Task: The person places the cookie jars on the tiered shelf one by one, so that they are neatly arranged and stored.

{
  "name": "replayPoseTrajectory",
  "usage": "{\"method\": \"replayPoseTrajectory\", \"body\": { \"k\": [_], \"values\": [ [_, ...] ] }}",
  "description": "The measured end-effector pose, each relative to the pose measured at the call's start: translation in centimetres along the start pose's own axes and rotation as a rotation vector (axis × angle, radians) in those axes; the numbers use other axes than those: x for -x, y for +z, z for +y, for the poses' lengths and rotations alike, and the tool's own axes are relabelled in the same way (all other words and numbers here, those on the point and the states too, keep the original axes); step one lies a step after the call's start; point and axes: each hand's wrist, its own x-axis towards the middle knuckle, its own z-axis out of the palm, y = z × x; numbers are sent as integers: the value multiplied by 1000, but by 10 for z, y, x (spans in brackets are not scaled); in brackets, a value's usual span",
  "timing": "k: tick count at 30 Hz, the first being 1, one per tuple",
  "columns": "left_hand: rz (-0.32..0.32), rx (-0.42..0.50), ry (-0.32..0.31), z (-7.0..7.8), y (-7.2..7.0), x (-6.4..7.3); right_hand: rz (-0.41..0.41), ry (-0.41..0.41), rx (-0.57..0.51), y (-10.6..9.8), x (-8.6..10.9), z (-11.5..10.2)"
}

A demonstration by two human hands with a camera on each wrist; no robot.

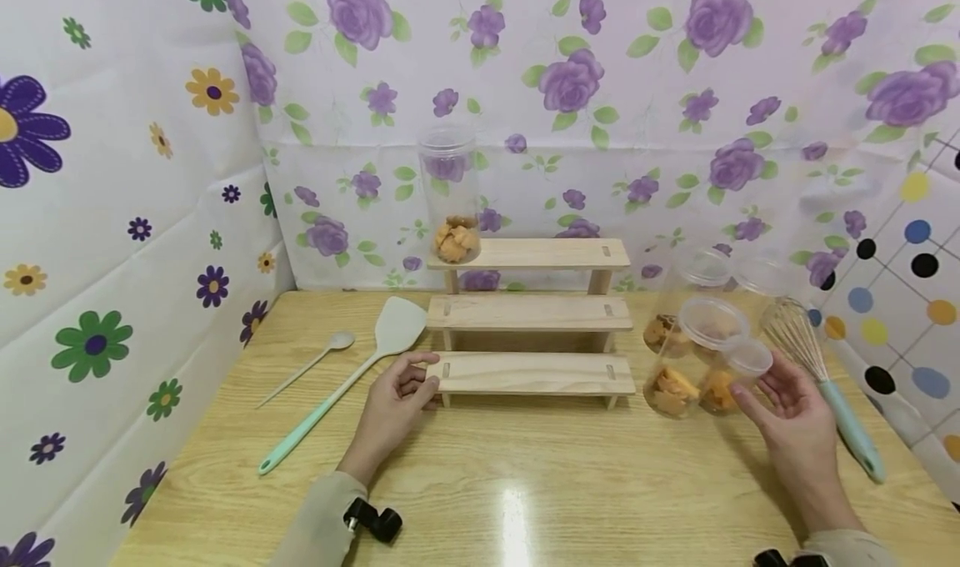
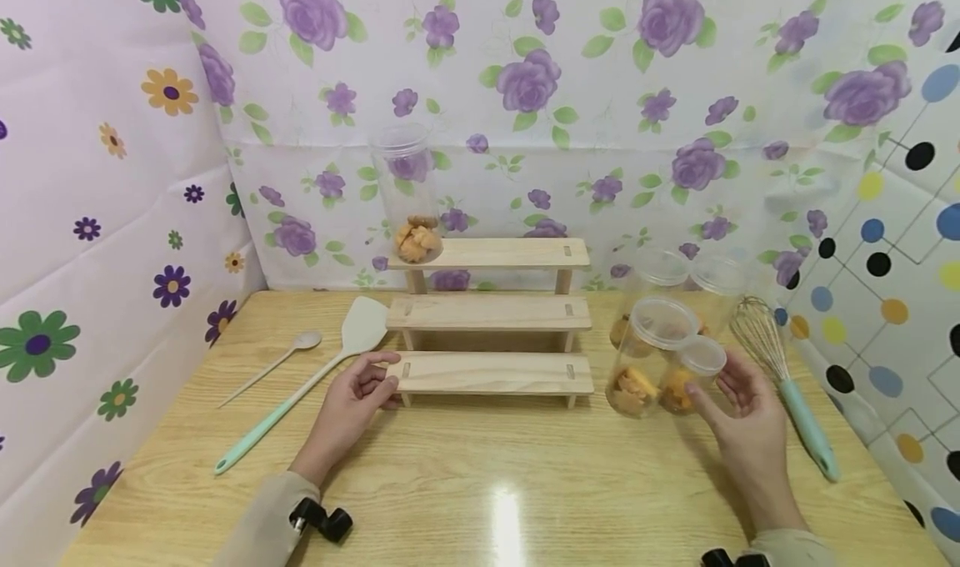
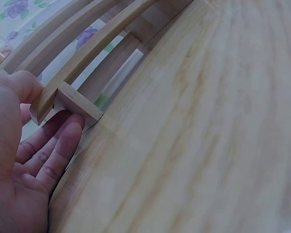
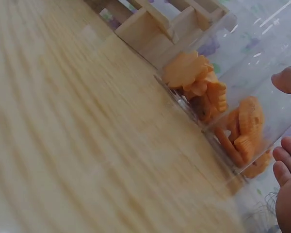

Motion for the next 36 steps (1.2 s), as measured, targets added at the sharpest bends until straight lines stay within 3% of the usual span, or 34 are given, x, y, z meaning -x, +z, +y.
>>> {"method": "replayPoseTrajectory", "body": {
  "k": [6, 17, 25, 36],
  "values": [
    [3, 0, -4, 0, -1, 0, -59, -11, 53, -2, -1, 9],
    [2, -4, -2, 1, 0, 0, -133, -57, 305, -7, -1, 10],
    [2, -7, -5, 2, 1, 0, -138, -52, 274, -7, 1, 8],
    [0, 1, -3, 0, 1, -1, -32, -59, 166, -5, 3, 5]
  ]
}}
